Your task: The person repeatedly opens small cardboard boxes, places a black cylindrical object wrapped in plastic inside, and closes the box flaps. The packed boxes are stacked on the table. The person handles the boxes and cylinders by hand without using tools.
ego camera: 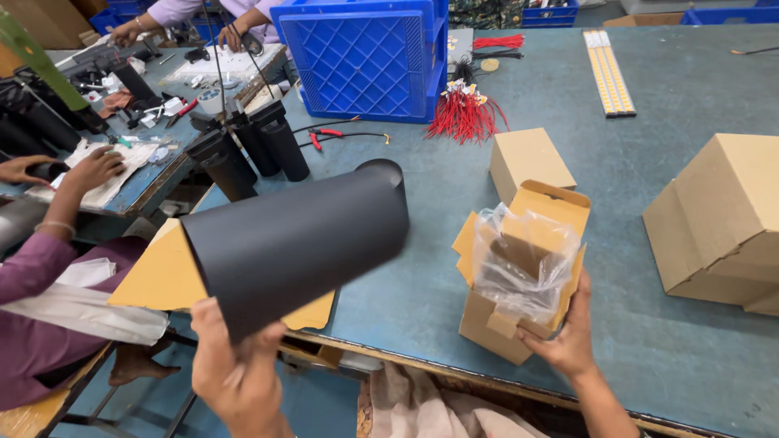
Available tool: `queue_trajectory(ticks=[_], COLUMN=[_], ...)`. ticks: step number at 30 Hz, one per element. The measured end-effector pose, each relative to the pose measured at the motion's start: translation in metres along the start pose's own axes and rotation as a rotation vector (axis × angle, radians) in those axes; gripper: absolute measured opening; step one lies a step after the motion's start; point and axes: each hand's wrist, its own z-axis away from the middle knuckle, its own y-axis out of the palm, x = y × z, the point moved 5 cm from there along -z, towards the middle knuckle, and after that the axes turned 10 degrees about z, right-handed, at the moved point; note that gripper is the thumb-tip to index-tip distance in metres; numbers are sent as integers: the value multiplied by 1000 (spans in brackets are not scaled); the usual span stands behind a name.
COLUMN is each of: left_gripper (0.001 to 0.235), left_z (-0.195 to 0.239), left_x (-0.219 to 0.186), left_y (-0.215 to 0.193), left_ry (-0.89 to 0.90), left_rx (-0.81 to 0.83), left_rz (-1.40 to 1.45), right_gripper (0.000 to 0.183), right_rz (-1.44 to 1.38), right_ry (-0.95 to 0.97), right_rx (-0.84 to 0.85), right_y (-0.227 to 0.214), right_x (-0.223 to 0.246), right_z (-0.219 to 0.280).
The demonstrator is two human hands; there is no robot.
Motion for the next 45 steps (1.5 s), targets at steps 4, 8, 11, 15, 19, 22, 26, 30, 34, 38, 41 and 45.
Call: queue_trajectory(ticks=[4,8,11,15,19,22,26,30,34,38,41,45], left_gripper=[28,23,21,18,18,17,78,137,130,100,33,22], left_z=[-3,1,7,9,-1,-24,-46,-27,12,46,81,114], left_x=[36,90,131,179,213,245,214,125,58,56,81,107], left_y=[14,57,85,123,151,170,187,192,228,275,308,315], left_ry=[173,156,105,113,227,56,168,-155,83,251,179,9], left_rx=[247,473,535,552,528,616,586,1020,1187,1264,1425,1828], left_rz=[-527,-587,-602,-646,-577,-725,-904,-42,-349,-567,-509,-492], right_gripper=[131,131,131,132,133,135,137,141,142,141,138,121], right_rz=[53,-47,-16,66,24,55,56,-58,48,109,9,213], right_ry=[-5,11,-3,28,-5,-11,36,17,-60,-21,-49,-301], right_rx=[-1,8,-14,-38,-39,-55,-46,-15,-32,-23,-34,-138], right_y=[-1,5,5,3,2,4,-1,7,1,1,3,8], right_x=[-1,-2,-6,-18,-31,-44,-56,-52,-44,-35,-20,12], right_z=[2,1,6,12,12,18,29,21,19,14,15,10])
